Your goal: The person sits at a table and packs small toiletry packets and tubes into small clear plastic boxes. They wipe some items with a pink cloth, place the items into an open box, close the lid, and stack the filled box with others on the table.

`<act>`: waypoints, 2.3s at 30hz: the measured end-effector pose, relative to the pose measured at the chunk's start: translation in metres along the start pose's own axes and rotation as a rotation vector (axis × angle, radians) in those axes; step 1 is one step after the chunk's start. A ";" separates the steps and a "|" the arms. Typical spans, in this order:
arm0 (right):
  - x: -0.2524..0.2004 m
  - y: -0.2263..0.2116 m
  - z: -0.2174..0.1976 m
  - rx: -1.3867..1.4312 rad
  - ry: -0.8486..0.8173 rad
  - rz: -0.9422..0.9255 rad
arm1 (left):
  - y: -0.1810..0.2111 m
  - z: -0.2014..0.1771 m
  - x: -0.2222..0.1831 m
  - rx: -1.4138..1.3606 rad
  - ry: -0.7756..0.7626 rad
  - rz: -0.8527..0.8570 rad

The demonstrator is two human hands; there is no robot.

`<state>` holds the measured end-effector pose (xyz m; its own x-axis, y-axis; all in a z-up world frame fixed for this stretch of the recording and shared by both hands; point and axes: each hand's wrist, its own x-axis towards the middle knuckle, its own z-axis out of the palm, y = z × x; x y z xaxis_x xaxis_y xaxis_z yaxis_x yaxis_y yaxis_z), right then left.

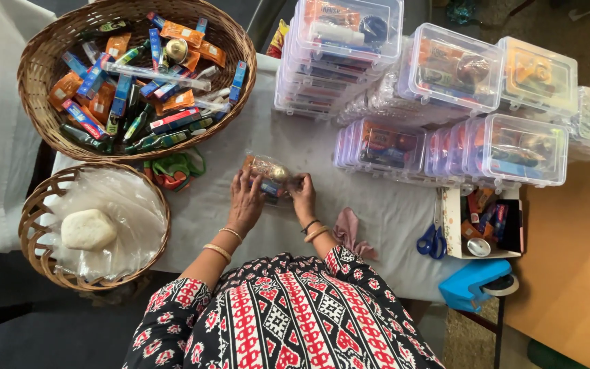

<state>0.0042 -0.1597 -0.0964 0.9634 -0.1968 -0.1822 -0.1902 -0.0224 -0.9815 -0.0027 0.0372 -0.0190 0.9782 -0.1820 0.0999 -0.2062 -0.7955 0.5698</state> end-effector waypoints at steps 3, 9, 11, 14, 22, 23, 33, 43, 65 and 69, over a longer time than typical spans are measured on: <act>0.001 -0.014 0.007 -0.024 0.049 0.100 | -0.012 0.011 -0.008 0.002 -0.041 0.019; -0.004 -0.024 0.004 -0.070 -0.014 0.049 | 0.001 -0.005 -0.006 0.007 -0.081 -0.005; -0.005 -0.044 0.006 -0.041 -0.044 0.050 | 0.003 -0.009 -0.005 0.019 -0.081 -0.003; -0.008 -0.055 0.008 -0.053 -0.067 0.031 | 0.001 -0.002 -0.007 0.068 -0.084 -0.001; -0.012 -0.024 0.004 -0.346 0.092 -0.048 | -0.003 0.014 -0.004 0.159 -0.090 -0.051; -0.013 -0.020 0.002 -0.268 0.042 -0.038 | -0.003 0.014 -0.004 0.162 -0.095 -0.060; -0.009 -0.053 -0.006 -0.182 -0.212 -0.137 | 0.002 0.007 0.000 0.178 -0.150 -0.074; -0.006 -0.067 -0.002 -0.506 -0.069 -0.225 | 0.009 0.005 0.006 0.142 -0.128 0.215; -0.156 -0.087 -0.143 -1.166 0.026 -0.234 | 0.001 -0.007 0.009 0.016 -0.242 0.140; -0.126 -0.102 -0.123 -0.726 0.033 0.100 | -0.021 -0.004 -0.011 0.195 0.033 0.194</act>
<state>-0.1211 -0.2533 0.0342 0.9308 -0.2611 -0.2560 -0.3655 -0.6444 -0.6717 -0.0093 0.0579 -0.0290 0.9194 -0.3258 0.2203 -0.3878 -0.8445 0.3694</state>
